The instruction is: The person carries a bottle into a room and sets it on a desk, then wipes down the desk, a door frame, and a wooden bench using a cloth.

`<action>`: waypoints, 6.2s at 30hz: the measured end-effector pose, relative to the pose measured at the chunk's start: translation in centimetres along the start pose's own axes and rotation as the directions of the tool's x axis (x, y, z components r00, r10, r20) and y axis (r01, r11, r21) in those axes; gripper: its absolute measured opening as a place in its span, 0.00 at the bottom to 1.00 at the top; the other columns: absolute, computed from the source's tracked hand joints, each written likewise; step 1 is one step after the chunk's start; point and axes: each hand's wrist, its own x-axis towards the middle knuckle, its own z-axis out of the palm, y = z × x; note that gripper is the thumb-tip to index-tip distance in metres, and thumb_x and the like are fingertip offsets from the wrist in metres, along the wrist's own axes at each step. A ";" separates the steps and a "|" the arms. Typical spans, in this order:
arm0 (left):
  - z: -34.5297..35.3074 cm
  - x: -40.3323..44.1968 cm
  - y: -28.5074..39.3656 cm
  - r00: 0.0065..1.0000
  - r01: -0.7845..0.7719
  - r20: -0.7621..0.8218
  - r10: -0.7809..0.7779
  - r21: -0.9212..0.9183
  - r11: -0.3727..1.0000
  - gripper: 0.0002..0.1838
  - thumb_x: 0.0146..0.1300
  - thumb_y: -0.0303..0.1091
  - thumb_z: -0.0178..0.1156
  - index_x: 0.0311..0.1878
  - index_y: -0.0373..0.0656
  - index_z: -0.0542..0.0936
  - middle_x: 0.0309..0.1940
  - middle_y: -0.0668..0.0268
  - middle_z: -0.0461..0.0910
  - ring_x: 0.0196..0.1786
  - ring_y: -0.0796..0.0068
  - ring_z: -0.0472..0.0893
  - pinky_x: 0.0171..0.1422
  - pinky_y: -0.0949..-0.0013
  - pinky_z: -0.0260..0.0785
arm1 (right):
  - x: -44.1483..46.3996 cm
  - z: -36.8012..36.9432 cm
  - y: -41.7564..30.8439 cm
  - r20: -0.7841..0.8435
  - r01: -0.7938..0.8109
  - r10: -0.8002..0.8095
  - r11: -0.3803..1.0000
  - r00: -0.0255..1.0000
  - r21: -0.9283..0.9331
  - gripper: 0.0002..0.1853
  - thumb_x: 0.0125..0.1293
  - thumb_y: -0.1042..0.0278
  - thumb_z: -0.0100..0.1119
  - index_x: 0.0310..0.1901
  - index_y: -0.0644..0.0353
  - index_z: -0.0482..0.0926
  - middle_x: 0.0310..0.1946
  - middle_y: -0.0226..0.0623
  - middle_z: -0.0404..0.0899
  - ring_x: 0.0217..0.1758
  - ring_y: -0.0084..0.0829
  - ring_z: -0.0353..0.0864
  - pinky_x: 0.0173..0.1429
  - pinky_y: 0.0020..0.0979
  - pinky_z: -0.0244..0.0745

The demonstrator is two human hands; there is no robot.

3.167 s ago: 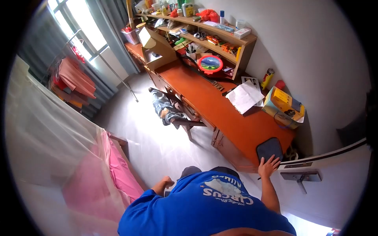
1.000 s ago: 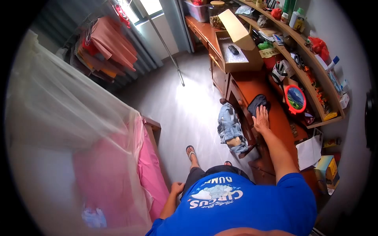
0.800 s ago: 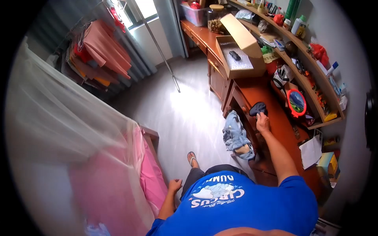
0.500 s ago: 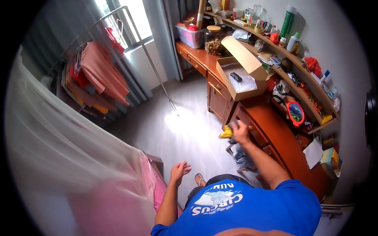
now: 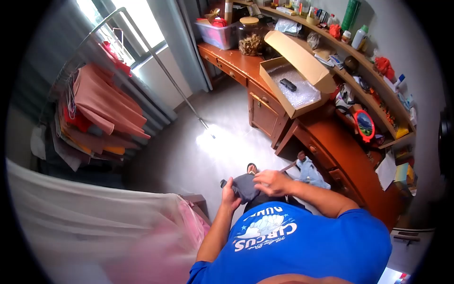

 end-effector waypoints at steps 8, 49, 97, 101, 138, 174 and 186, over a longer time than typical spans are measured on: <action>-1.1 11.4 20.2 0.843 -0.424 -0.226 0.489 0.283 0.861 0.16 0.79 0.47 0.52 0.41 0.45 0.77 0.34 0.65 0.80 0.36 0.65 0.83 0.48 0.58 0.79 | 4.6 -4.4 11.8 -0.153 -0.353 0.359 0.933 0.921 0.064 0.12 0.69 0.65 0.62 0.43 0.66 0.85 0.39 0.51 0.86 0.44 0.51 0.86 0.49 0.43 0.81; 22.8 84.9 71.3 0.845 -0.157 0.529 0.086 0.399 -0.903 0.28 0.62 0.51 0.57 0.48 0.31 0.84 0.52 0.41 0.83 0.59 0.39 0.80 0.72 0.36 0.64 | 34.5 -12.1 28.0 -0.325 -0.953 0.943 0.157 0.067 0.260 0.13 0.71 0.65 0.62 0.47 0.68 0.84 0.37 0.53 0.87 0.36 0.48 0.88 0.43 0.41 0.81; 25.1 63.8 36.3 0.198 -0.814 0.543 -0.816 -0.372 -0.445 0.41 0.58 0.41 0.55 0.67 0.13 0.67 0.77 0.30 0.52 0.82 0.23 0.31 0.79 0.18 0.24 | 26.1 5.3 15.4 -0.327 -0.744 0.768 -0.274 -0.550 0.609 0.16 0.73 0.54 0.55 0.44 0.60 0.83 0.42 0.51 0.86 0.50 0.54 0.84 0.56 0.51 0.77; 24.7 63.3 33.8 0.183 -0.801 0.255 -0.950 -0.521 -0.294 0.42 0.60 0.42 0.54 0.70 0.15 0.65 0.77 0.30 0.51 0.82 0.23 0.31 0.81 0.22 0.21 | 23.8 8.8 14.4 -0.360 -0.745 0.743 -0.269 -0.564 0.610 0.18 0.73 0.52 0.54 0.49 0.58 0.84 0.42 0.51 0.86 0.50 0.54 0.85 0.54 0.52 0.78; 31.6 41.4 11.1 -0.014 -0.277 -0.261 -0.965 0.929 -0.247 0.22 0.79 0.49 0.55 0.62 0.40 0.80 0.56 0.60 0.84 0.56 0.63 0.84 0.63 0.61 0.77 | 52.1 35.5 16.3 0.430 0.364 0.203 -0.296 -0.880 0.883 0.17 0.68 0.53 0.61 0.46 0.58 0.88 0.44 0.49 0.88 0.51 0.52 0.87 0.54 0.47 0.81; 25.6 32.5 -32.9 -0.093 -0.844 0.739 -0.668 -0.414 -0.340 0.30 0.68 0.53 0.57 0.53 0.29 0.83 0.59 0.39 0.79 0.71 0.39 0.70 0.78 0.28 0.44 | 13.6 44.7 -9.1 0.401 0.387 0.189 -0.108 -0.896 0.916 0.18 0.67 0.53 0.64 0.44 0.61 0.89 0.35 0.49 0.89 0.41 0.46 0.90 0.46 0.43 0.84; 28.1 17.9 -53.5 0.350 -0.687 0.357 -0.866 -0.531 -0.497 0.47 0.76 0.63 0.34 0.74 0.21 0.63 0.79 0.32 0.53 0.79 0.14 0.34 0.76 0.19 0.16 | -7.4 33.6 -22.9 0.304 0.300 0.054 -0.072 -0.951 0.951 0.16 0.72 0.60 0.60 0.43 0.66 0.87 0.27 0.44 0.86 0.28 0.32 0.87 0.35 0.34 0.80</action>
